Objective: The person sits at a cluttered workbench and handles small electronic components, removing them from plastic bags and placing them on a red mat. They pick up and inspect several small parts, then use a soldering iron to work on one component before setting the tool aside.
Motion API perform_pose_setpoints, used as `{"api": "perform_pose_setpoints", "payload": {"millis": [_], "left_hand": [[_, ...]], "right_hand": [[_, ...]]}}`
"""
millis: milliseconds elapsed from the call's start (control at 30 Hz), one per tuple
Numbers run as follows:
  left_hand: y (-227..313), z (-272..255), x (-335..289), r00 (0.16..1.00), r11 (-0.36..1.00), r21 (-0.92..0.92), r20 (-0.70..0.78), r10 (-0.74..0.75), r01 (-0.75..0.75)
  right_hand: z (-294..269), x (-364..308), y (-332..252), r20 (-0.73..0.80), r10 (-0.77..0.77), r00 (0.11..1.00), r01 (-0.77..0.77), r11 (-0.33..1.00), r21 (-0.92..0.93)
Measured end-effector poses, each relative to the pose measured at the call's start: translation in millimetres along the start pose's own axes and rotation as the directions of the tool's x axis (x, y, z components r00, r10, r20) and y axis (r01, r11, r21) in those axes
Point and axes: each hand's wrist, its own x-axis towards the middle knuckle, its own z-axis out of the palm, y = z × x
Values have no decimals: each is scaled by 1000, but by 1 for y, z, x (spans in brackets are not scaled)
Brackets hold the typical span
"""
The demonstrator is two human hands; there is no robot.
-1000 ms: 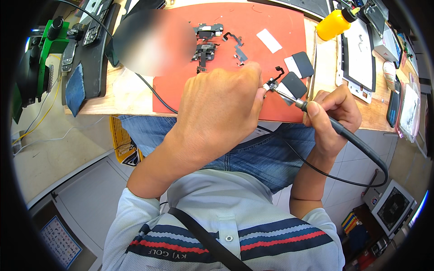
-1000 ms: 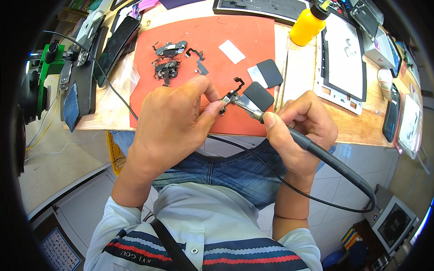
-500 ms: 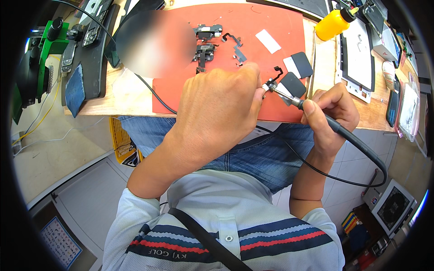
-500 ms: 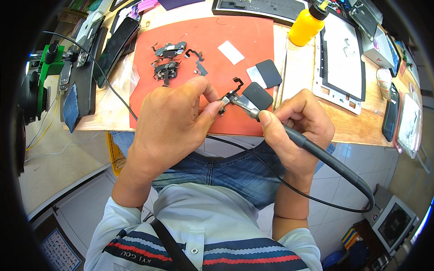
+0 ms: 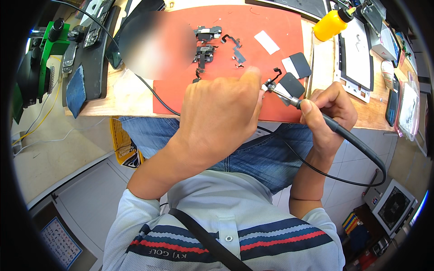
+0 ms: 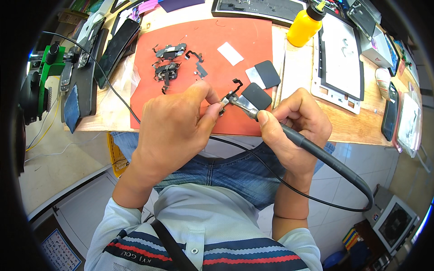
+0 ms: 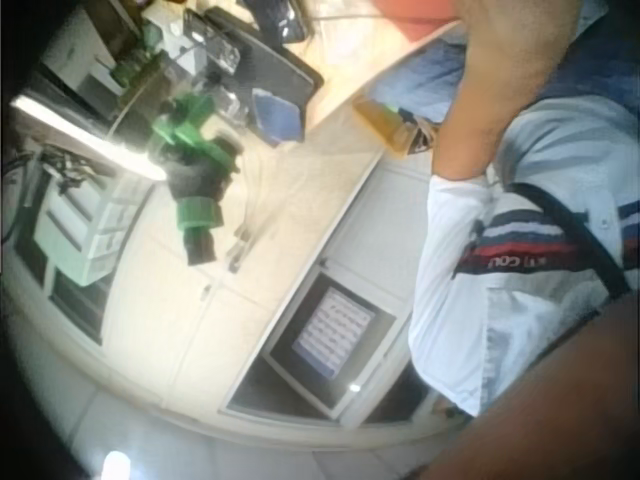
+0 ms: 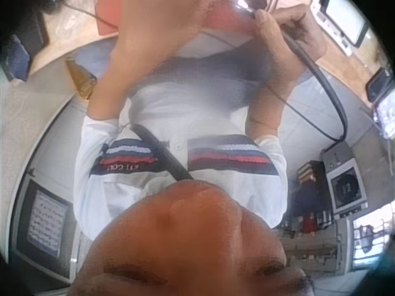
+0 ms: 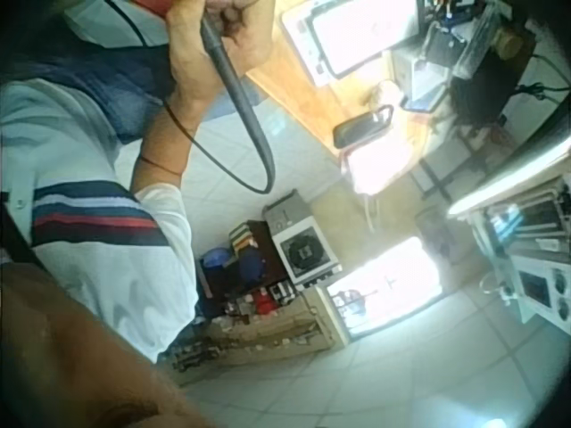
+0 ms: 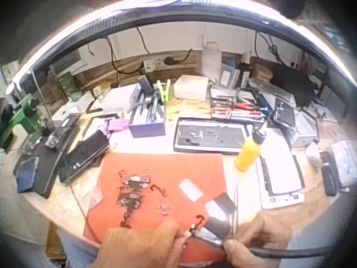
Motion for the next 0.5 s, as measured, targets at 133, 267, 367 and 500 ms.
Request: {"api": "perform_pose_setpoints", "payload": {"millis": [133,267,367,500], "left_hand": [[-2,2,0,1000,1000,-15,-22,14,-14],[-1,0,0,998,999,-20,-55,26,-27],[-2,0,2,996,999,-21,-76,36,-37],[-2,-1,4,996,999,-2,-69,54,-54]], "right_hand": [[1,0,0,5,-1,1000,1,1000,9],[1,0,0,9,4,1000,-4,1000,20],[0,0,2,21,-18,1000,17,999,36],[0,0,1,-5,-82,997,82,987,139]]}}
